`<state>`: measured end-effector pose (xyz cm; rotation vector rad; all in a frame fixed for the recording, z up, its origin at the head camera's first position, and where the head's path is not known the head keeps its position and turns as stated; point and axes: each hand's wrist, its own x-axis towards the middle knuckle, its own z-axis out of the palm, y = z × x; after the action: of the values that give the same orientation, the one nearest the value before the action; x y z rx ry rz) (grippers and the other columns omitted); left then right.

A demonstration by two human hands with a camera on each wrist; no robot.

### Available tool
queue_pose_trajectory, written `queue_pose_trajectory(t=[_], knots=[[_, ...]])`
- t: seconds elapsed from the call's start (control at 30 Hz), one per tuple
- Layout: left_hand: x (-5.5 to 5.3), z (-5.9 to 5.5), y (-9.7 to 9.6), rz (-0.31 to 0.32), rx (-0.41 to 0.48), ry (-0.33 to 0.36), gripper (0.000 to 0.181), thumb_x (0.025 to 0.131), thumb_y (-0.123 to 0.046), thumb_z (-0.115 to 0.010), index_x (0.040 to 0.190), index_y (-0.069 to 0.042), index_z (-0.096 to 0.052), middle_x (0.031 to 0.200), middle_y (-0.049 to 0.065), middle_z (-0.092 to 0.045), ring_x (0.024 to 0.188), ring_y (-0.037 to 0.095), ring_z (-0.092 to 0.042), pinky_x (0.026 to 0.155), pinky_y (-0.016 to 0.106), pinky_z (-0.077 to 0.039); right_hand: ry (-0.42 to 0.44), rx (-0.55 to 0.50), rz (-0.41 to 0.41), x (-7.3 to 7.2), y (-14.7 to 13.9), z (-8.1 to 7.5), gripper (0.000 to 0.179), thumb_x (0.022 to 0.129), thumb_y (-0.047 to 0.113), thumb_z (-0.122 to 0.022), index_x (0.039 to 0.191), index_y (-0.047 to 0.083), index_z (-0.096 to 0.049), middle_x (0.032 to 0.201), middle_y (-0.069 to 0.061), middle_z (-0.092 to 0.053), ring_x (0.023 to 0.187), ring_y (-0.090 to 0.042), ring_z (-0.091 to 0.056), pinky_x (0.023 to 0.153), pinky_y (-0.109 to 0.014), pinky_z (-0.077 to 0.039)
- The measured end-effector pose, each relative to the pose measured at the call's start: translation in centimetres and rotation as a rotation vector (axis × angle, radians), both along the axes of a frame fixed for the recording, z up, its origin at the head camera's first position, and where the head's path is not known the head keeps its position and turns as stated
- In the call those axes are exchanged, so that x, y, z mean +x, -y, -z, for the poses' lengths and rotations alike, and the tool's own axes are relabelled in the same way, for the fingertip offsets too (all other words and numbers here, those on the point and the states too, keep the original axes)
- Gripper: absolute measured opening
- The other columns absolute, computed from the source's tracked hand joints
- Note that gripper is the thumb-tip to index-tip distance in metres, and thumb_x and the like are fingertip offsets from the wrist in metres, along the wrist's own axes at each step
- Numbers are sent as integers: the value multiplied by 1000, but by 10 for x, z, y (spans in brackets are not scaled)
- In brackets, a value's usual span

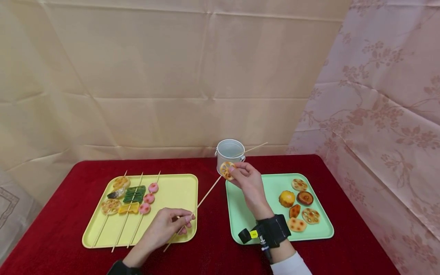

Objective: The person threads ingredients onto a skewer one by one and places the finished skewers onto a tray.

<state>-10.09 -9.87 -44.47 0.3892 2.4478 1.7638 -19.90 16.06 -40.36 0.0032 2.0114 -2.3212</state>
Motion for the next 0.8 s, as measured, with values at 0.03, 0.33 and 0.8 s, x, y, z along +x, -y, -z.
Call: queue_pose_trajectory(t=[0.03,0.33,0.8], knots=[[0,0,0,1,-3,3,16,98,-9,-71,102,5,-78,75,5,-72,60,17,-69,54,24,-55,-1,-8,-1,0,1,0,36,102,15,-67,127,-6,-51,114,-14,-67,99,-18,-68,89,-30,-58],[0,0,0,-5,-54,14,16,99,-8,-69,103,4,-78,76,5,-72,61,15,-69,56,23,-55,-12,-35,0,1,3,1,35,102,14,-67,127,-4,-52,113,-13,-67,100,-18,-69,89,-31,-58],[0,1,0,-51,-94,-76,13,99,-11,-70,101,-2,-79,74,0,-71,60,8,-65,53,21,-49,-68,25,-17,5,4,1,33,100,15,-72,124,-1,-56,112,-14,-69,98,-20,-70,88,-34,-59]])
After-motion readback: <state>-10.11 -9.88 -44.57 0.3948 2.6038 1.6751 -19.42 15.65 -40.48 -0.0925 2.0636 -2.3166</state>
